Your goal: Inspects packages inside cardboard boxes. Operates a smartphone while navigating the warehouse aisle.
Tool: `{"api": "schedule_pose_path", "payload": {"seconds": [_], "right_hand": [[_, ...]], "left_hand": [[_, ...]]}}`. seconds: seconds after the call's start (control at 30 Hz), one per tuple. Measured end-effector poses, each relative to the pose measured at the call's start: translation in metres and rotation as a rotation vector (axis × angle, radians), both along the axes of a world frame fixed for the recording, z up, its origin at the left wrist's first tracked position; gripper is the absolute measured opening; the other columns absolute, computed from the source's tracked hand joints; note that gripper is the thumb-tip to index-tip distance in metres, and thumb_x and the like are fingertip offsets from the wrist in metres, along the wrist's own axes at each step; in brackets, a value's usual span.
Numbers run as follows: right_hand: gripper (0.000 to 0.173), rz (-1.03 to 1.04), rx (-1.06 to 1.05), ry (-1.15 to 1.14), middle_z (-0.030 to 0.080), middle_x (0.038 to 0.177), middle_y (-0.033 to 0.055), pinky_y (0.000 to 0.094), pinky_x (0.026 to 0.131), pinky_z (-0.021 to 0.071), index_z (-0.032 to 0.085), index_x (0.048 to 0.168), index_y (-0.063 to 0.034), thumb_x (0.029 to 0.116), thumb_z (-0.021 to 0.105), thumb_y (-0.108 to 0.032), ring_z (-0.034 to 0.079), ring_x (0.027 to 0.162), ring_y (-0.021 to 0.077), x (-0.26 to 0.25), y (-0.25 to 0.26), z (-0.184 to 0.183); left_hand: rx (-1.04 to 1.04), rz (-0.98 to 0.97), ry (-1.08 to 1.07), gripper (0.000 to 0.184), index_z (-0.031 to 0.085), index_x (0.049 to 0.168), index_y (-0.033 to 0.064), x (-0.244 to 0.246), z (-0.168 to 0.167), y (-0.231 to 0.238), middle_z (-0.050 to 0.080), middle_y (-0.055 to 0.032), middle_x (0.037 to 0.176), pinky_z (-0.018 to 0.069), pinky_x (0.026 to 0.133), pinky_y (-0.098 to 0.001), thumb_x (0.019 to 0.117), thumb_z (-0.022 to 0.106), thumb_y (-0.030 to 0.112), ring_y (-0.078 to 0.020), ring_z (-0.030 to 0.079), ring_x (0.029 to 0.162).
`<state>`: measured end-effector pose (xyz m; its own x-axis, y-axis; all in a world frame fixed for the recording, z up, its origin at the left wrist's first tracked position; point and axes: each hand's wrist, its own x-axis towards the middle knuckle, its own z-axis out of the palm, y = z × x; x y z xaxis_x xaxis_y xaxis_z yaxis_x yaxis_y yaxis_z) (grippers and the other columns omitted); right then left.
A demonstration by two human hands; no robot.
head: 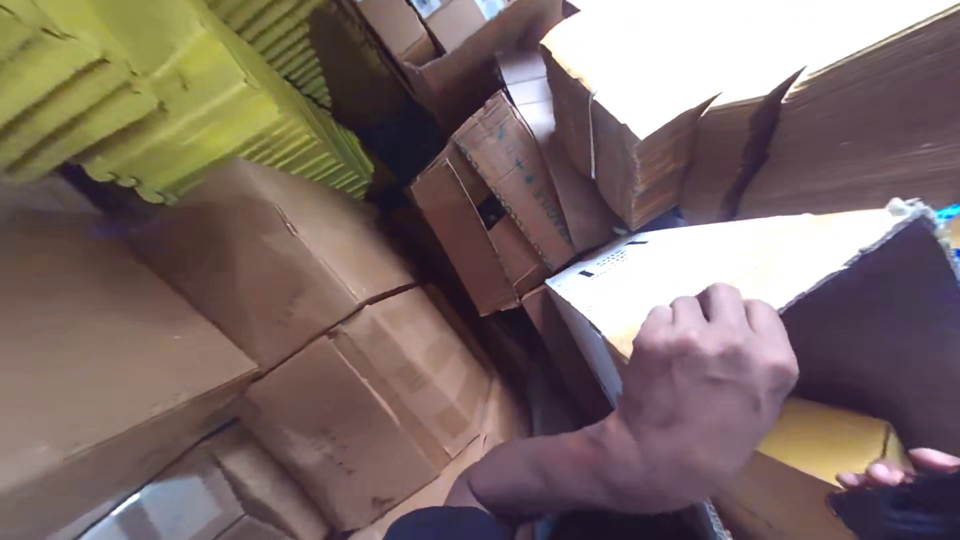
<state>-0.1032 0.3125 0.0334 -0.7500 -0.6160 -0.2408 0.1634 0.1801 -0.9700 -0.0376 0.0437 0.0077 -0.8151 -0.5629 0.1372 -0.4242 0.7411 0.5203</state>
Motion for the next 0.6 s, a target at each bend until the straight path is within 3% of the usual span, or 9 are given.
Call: {"api": "schedule_pose_path", "payload": {"seconds": [0.17, 0.37, 0.5, 0.57, 0.6], "right_hand": [[0.071, -0.012, -0.064, -0.034, 0.061, 0.136, 0.0113, 0.0480, 0.097, 0.0552, 0.049, 0.144, -0.0138, 0.0849, 0.078, -0.039, 0.066, 0.113, 0.0280, -0.004, -0.008, 0.002], [0.071, -0.007, -0.152, 0.116, 0.061, 0.134, 0.0211, 0.0517, 0.095, 0.0585, 0.049, 0.144, -0.0093, 0.0842, 0.081, -0.028, 0.066, 0.112, 0.0381, 0.014, 0.003, 0.015], [0.067, 0.024, -0.111, 0.279, 0.065, 0.130, 0.0161, 0.0486, 0.096, 0.0586, 0.052, 0.142, -0.0124, 0.0846, 0.081, -0.031, 0.067, 0.112, 0.0342, 0.026, 0.056, 0.033], [0.066, 0.005, -0.069, 0.360, 0.066, 0.131, 0.0091, 0.0441, 0.101, 0.0567, 0.053, 0.143, -0.0185, 0.0857, 0.080, -0.034, 0.066, 0.116, 0.0283, 0.033, 0.097, 0.045], [0.067, 0.000, -0.085, 0.385, 0.066, 0.132, 0.0097, 0.0452, 0.102, 0.0553, 0.051, 0.145, -0.0183, 0.0867, 0.079, -0.033, 0.065, 0.118, 0.0293, 0.034, 0.118, 0.050]], "left_hand": [[0.070, -0.029, -0.011, 0.011, 0.076, 0.092, 0.0098, 0.025, -0.008, -0.016, 0.068, -0.0057, 0.081, 0.0512, 0.052, -0.0336, 0.0834, 0.069, 0.007, -0.0206, 0.067, 0.067], [0.175, -0.043, -0.065, 0.014, 0.074, 0.099, 0.0084, 0.042, -0.011, -0.023, 0.071, -0.0119, 0.094, 0.0554, 0.061, -0.0518, 0.0862, 0.067, 0.007, -0.0311, 0.070, 0.078], [0.146, -0.024, -0.047, 0.015, 0.072, 0.101, 0.0068, 0.044, -0.009, -0.020, 0.071, -0.0151, 0.096, 0.0528, 0.064, -0.0605, 0.0896, 0.064, 0.012, -0.0360, 0.070, 0.081], [0.129, -0.015, -0.062, 0.018, 0.072, 0.105, 0.0040, 0.043, -0.005, -0.015, 0.071, -0.0198, 0.099, 0.0507, 0.069, -0.0670, 0.0899, 0.065, 0.012, -0.0422, 0.069, 0.086], [0.128, -0.001, -0.082, 0.020, 0.071, 0.107, 0.0030, 0.043, -0.005, -0.011, 0.071, -0.0220, 0.100, 0.0489, 0.071, -0.0697, 0.0904, 0.064, 0.012, -0.0447, 0.068, 0.088]]}}
